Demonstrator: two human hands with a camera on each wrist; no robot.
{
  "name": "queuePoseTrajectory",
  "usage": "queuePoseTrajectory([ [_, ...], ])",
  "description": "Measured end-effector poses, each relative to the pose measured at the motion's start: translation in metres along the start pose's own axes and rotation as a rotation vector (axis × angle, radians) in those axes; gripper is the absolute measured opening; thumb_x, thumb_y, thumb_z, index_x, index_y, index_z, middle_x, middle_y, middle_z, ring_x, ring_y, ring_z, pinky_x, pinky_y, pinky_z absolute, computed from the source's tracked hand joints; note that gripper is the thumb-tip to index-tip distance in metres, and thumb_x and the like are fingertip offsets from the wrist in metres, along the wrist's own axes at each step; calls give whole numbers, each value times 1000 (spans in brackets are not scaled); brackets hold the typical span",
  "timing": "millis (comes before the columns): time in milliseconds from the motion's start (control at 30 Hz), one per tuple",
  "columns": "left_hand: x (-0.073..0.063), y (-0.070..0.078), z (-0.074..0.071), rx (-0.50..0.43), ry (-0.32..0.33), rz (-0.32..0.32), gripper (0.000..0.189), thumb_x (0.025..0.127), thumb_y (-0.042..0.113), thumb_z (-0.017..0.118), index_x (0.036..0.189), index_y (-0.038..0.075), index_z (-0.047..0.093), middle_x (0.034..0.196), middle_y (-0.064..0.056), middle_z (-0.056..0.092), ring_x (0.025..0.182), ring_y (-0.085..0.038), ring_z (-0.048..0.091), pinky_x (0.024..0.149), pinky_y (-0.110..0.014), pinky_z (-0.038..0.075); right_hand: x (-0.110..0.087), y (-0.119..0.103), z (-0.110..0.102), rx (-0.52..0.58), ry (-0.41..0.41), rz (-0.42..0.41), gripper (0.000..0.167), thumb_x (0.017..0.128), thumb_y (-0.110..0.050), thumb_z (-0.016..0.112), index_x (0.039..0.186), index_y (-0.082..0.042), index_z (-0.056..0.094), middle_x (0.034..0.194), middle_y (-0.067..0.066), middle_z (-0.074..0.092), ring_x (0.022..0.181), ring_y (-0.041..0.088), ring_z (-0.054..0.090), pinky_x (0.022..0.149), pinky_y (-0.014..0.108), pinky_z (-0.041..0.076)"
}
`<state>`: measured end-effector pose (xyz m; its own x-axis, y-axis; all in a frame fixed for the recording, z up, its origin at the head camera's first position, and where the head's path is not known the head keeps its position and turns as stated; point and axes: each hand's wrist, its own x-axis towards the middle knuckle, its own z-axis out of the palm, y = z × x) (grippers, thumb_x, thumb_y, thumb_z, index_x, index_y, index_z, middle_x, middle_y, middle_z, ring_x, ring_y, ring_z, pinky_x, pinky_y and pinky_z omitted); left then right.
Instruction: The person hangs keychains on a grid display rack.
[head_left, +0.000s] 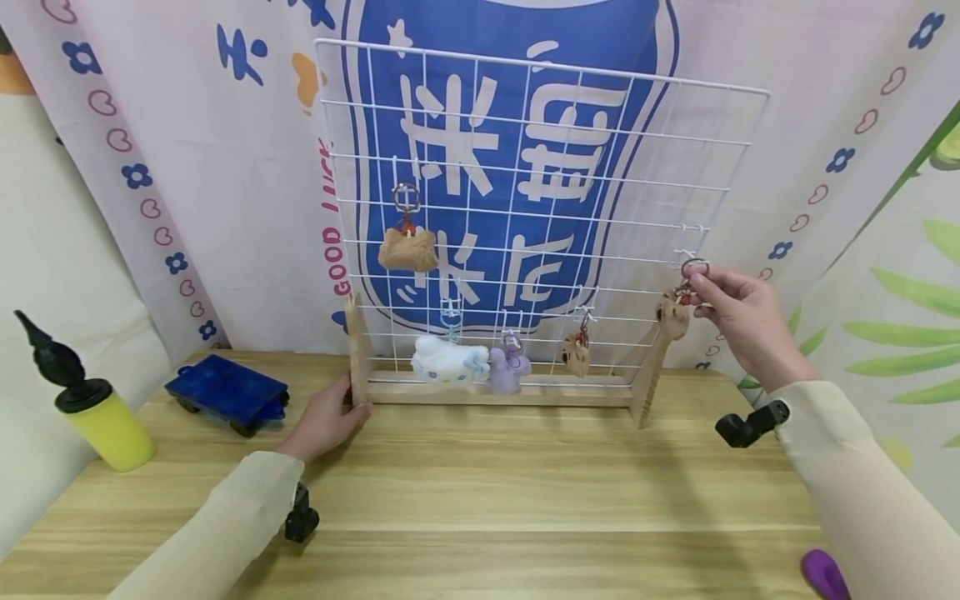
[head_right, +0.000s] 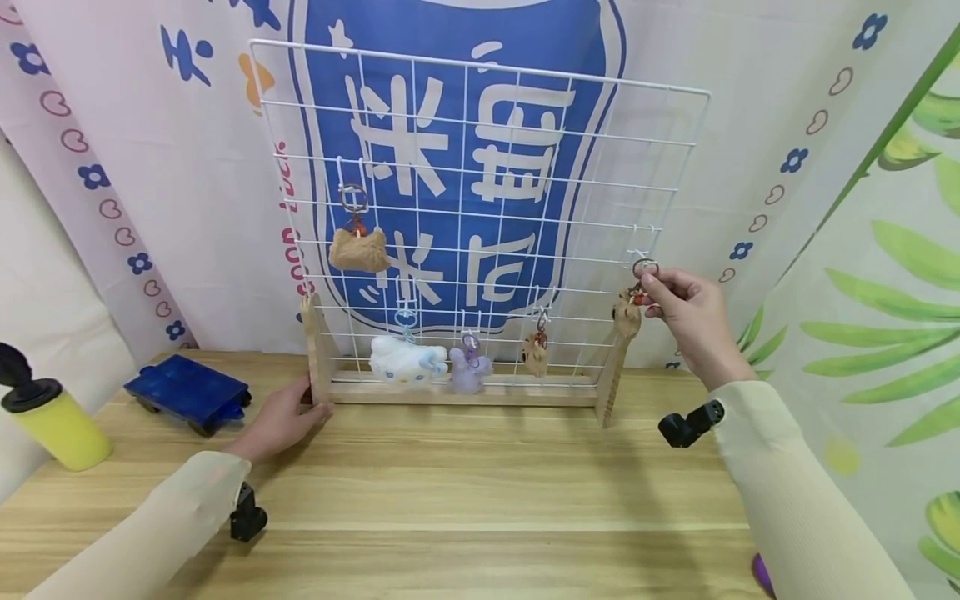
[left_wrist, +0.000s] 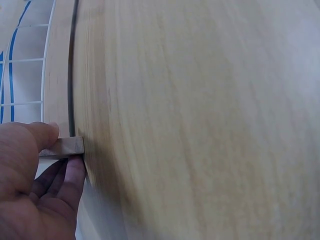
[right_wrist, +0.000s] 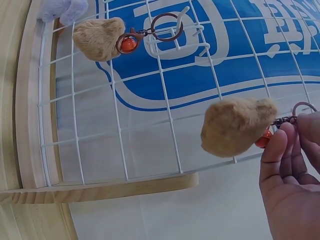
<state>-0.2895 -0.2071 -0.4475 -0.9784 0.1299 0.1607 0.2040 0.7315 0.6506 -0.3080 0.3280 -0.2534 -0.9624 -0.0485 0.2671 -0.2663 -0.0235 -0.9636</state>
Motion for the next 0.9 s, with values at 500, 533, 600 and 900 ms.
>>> queuePoseTrajectory([
  [500,6,7,0,-8,-31,1,57,103,11,63,149,-14,41,134,-37,62,120,-49,65,99,-63,56,-22,2,-9,-309,230,-85,10,106,-26,62,113,-22,68,102,-16,67,87,0,61,73,8,54],
  [533,6,7,-1,-9,-35,1,56,103,12,63,148,-14,42,133,-37,63,119,-48,66,98,-62,57,-24,2,-8,-358,261,-120,10,107,-27,60,113,-21,67,100,-17,67,86,0,61,72,8,54],
  [600,6,8,-3,-21,-41,3,55,103,13,64,147,-14,44,132,-36,64,118,-47,67,96,-61,59,-30,2,-5,-475,315,-198,11,108,-27,58,110,-21,67,97,-19,67,83,-2,62,70,7,54],
  [900,1,4,-33,-7,-57,8,54,109,29,57,147,-8,50,129,-28,68,113,-39,69,94,-55,61,-60,22,26,-758,209,-639,10,99,3,63,103,9,70,90,-8,71,80,-11,59,74,2,50],
])
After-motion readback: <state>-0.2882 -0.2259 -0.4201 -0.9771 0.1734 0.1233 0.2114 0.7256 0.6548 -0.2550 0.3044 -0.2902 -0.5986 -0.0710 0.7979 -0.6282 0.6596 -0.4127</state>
